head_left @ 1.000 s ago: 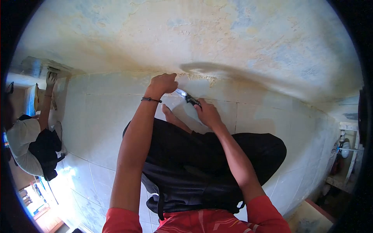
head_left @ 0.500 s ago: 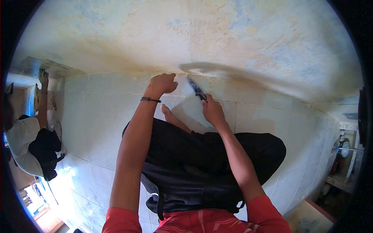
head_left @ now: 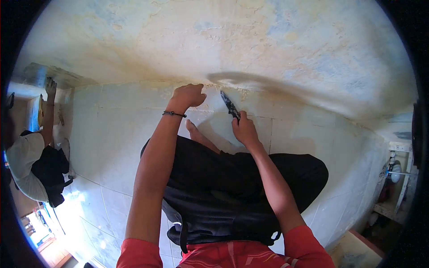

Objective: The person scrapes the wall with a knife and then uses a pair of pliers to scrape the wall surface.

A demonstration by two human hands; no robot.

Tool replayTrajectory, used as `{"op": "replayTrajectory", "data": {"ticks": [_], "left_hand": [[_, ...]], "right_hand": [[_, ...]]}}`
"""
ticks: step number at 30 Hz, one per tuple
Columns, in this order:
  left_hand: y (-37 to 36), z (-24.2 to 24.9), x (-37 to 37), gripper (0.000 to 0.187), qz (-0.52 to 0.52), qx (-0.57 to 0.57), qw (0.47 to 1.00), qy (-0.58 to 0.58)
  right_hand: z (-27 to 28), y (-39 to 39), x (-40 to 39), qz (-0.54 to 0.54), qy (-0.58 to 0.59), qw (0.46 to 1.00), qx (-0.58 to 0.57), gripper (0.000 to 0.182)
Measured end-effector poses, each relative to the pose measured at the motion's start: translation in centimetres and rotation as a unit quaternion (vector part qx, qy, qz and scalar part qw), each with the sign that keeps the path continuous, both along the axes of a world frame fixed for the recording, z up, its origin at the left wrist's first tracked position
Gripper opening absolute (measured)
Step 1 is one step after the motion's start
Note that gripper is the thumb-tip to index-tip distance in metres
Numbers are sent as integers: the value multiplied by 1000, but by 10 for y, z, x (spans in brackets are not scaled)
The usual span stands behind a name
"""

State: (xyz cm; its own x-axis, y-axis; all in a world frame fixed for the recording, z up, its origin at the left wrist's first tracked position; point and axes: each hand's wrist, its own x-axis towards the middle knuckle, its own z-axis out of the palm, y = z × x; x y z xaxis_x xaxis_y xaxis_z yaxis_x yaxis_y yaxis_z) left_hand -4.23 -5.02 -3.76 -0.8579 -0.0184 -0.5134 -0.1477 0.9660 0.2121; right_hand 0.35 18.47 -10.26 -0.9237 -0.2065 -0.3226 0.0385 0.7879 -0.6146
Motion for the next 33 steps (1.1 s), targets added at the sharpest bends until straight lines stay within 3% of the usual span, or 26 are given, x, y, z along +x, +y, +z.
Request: {"op": "replayTrajectory", "data": {"ticks": [2,5,7,12,17,24,29,33], "left_hand": [[0,-2,-1,45,0,-2,1000,0],[-2,-4,-1,54,-15,1,1000,-9],[-1,-3,1,45,1,0,1000,2],[0,0,0,47,-2,-3,1000,-10],[1,-3,-1,47,-9,-4,1000,-12],[-1,-4,0,50,-12,-4,1000,-8],[2,-1,-1,54,-23,-4,999,-25],[0,-1,2,46,-4,-8,1000,-12]], "right_hand": [[-7,-4,6,92,-13,995,23,36],[3,-16,17,133,-64,989,6,37],[4,-12,9,131,-46,990,12,37],[5,-3,-3,67,-17,997,21,37],[3,-19,18,125,-55,990,20,34],[10,-9,2,70,7,997,27,33],[10,-23,17,108,-60,992,38,33],[12,-17,8,113,-43,992,47,34]]}}
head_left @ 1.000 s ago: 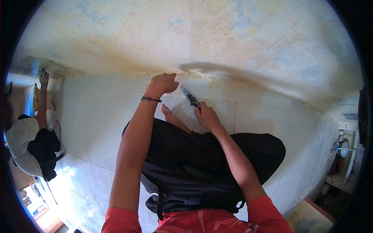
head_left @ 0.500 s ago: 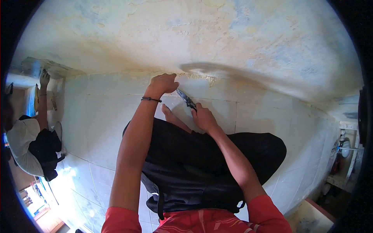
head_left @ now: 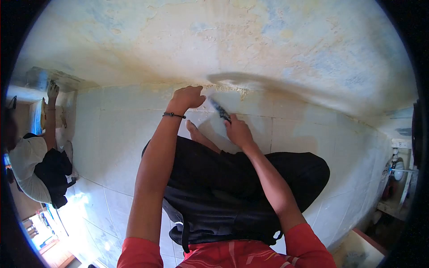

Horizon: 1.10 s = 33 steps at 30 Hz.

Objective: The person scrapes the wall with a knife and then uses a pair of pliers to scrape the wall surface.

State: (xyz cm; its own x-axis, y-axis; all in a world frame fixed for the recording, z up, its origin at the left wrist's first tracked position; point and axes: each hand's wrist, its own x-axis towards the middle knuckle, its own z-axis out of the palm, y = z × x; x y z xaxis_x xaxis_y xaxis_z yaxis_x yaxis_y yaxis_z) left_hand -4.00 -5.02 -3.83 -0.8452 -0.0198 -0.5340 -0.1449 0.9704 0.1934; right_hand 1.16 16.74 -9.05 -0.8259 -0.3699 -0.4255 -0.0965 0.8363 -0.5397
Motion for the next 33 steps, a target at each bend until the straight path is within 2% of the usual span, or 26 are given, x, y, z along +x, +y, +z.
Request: {"op": "replayTrajectory", "data": {"ticks": [2,6,8,12,14,18,20,23,25,29,31,33], "left_hand": [[0,-2,0,46,2,4,1000,8],[2,-1,0,45,-10,3,1000,11],[4,0,-1,45,-14,1,1000,10],[1,-1,0,43,-7,-1,1000,5],[0,-1,1,43,-2,4,1000,13],[2,-3,0,43,-11,3,1000,16],[1,-6,-2,43,-14,1,1000,13],[0,-5,-2,43,-21,1,1000,8],[0,-2,-2,52,-16,5,1000,-15],[1,0,-1,52,-19,4,1000,-3],[3,-2,-1,44,-10,1,1000,3],[3,-4,-2,44,-19,0,1000,4]], "right_hand": [[-6,7,-10,-71,34,997,-10,33],[-7,5,-3,-75,32,996,-26,33],[-4,-5,7,0,-17,1000,-16,34],[-6,-1,1,0,30,999,-19,34],[-14,7,-12,-38,64,997,-20,35],[-2,6,-10,-68,27,997,-5,35],[2,-4,2,-10,13,1000,11,35],[0,-10,7,14,5,1000,-5,35],[-1,-2,-3,1,17,1000,-5,34],[-1,7,-15,-54,41,997,25,33],[-1,3,-7,-41,31,999,9,33],[0,-6,4,-26,19,999,-9,32]]}}
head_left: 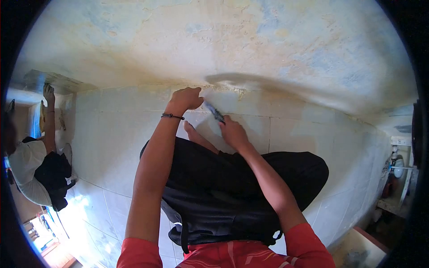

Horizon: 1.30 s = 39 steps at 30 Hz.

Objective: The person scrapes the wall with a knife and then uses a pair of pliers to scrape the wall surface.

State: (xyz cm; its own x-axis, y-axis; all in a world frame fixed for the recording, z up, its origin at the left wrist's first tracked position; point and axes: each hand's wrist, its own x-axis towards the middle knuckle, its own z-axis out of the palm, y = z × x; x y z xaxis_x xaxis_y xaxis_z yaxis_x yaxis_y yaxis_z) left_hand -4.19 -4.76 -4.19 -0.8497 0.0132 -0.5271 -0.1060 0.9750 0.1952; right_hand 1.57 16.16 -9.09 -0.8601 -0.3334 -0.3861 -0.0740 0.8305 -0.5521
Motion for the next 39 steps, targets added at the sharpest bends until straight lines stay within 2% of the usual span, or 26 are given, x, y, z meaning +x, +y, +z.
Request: {"op": "replayTrajectory", "data": {"ticks": [2,4,6,8,10,16,19,21,25,31,34,36,39], "left_hand": [[-2,-1,1,43,-6,-2,1000,0],[-2,1,1,43,2,-1,1000,1],[-2,2,2,43,6,-2,1000,-1],[-1,4,1,43,8,-2,1000,-1],[-1,4,-2,52,-9,2,1000,-24],[-2,4,-2,53,-5,4,1000,-23],[-3,6,-1,53,1,6,1000,-29],[-3,5,-1,53,2,6,1000,-24],[0,4,-3,52,-8,4,1000,-27],[-3,6,-1,53,-5,5,1000,-17],[-3,6,-1,53,-3,8,1000,-15],[-2,6,-1,53,-5,7,1000,-15],[2,8,-2,49,-3,6,1000,-14]], "right_hand": [[5,-9,9,51,-11,998,19,31],[0,-3,2,54,-7,998,12,30],[-2,5,-10,29,42,999,11,31],[3,13,-19,-4,33,999,20,31],[3,15,-18,-42,24,998,30,32],[-2,-6,6,53,-7,998,25,33],[3,8,-11,43,10,999,22,32],[6,21,-24,-50,3,999,20,32],[2,15,-13,-63,17,998,19,32],[1,-4,7,41,-14,999,-12,31],[3,14,-15,19,-5,1000,22,36],[5,24,-23,-58,3,998,25,36],[-4,18,-12,-38,-1,999,23,34]]}}
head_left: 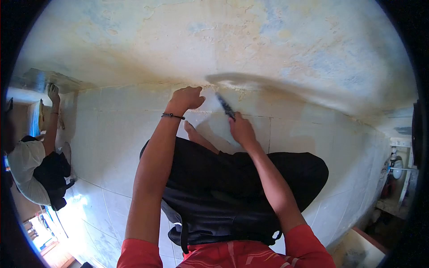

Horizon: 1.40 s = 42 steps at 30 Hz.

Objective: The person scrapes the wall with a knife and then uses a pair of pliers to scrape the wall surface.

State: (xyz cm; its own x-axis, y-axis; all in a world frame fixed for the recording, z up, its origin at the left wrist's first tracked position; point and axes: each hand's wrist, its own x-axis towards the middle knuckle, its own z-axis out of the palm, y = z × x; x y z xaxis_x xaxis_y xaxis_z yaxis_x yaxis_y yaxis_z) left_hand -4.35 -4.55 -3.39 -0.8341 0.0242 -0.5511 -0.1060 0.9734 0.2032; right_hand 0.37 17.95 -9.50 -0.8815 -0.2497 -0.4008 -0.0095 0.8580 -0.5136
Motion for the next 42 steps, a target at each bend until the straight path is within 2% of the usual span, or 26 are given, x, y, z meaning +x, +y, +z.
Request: {"op": "replayTrajectory", "data": {"ticks": [4,6,9,11,13,16,20,22,26,33,36,38,40,42], "left_hand": [[-2,-4,1,44,4,0,1000,12],[-6,-5,0,49,4,0,1000,3],[-6,-6,0,53,-1,4,1000,-3],[-5,-6,-2,53,-5,4,1000,1],[-3,-4,-3,53,-5,9,1000,-18],[-2,-4,-3,53,-8,4,1000,-13],[-6,-4,-1,54,-1,10,1000,-6],[-6,-4,-2,54,1,8,1000,-5],[-2,-4,-3,54,-5,14,1000,-9],[-5,-4,-2,54,-7,12,1000,-13],[-5,-5,-3,54,-7,16,1000,-10],[-4,-7,-4,54,-11,14,1000,-11],[-2,-5,-3,45,-2,14,1000,3],[0,-2,-3,46,-3,12,1000,-1]], "right_hand": [[3,-21,23,72,-32,997,-24,34],[0,-23,21,97,-35,994,-33,35],[1,-4,0,57,-28,998,-20,34],[-5,5,-6,-6,20,1000,-22,34],[1,1,-1,0,27,999,-21,33],[3,-16,17,61,-45,997,-27,33],[7,-15,9,83,-62,995,-18,33],[1,0,-5,37,-5,999,-9,34],[-3,7,-8,-21,18,1000,5,36],[-3,-24,17,96,-42,994,-22,37],[-4,-9,2,68,-10,996,-48,36],[-5,-4,-2,-39,-3,998,-53,35],[-8,-8,4,-27,0,998,-57,35],[-8,-15,13,-13,3,998,-62,35]]}}
